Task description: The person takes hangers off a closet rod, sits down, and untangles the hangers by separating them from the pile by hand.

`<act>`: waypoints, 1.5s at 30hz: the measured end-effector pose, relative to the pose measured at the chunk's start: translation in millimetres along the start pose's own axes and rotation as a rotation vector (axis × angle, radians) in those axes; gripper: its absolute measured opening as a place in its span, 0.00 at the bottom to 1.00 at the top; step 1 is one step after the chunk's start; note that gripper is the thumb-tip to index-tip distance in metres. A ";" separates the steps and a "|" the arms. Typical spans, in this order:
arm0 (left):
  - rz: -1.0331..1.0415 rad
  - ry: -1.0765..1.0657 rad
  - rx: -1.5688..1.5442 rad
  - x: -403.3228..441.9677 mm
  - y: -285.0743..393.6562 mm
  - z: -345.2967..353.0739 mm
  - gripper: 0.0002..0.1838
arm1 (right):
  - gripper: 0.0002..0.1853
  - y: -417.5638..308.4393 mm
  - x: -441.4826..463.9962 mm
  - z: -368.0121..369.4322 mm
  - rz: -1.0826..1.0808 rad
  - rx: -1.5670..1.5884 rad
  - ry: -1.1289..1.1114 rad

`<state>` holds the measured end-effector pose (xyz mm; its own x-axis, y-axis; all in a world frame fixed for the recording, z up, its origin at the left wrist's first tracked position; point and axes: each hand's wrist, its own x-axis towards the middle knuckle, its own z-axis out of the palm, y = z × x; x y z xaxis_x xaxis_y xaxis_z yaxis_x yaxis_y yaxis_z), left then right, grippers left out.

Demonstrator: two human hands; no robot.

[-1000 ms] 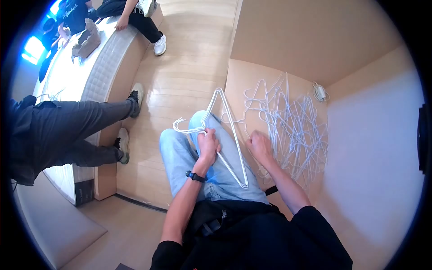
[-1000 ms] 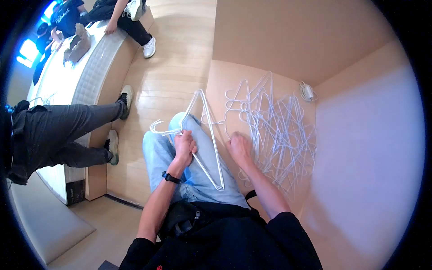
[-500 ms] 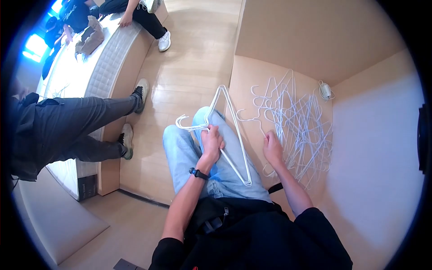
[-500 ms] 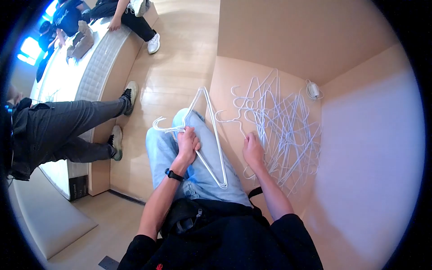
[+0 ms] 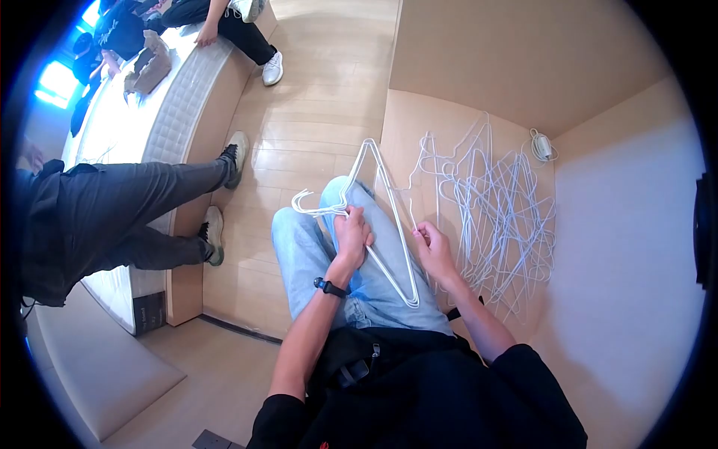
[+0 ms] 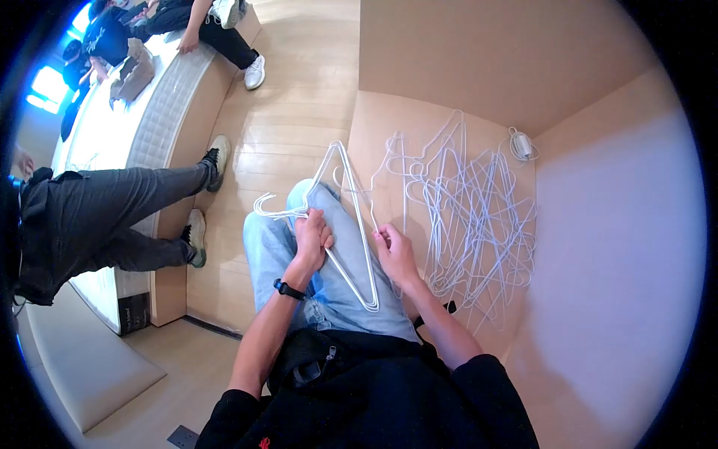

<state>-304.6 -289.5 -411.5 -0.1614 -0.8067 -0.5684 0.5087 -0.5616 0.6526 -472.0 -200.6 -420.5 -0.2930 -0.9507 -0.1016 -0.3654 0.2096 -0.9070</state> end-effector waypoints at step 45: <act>0.109 -0.039 0.080 3.4 -5.4 -4.2 0.19 | 0.11 -81.3 -18.0 39.8 -0.104 0.201 -0.047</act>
<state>-304.4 -288.4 -419.1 -0.1425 -0.8694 -0.4731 0.4564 -0.4818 0.7480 -401.9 -209.6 -361.1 -0.2199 -0.9753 -0.0183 -0.2063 0.0648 -0.9763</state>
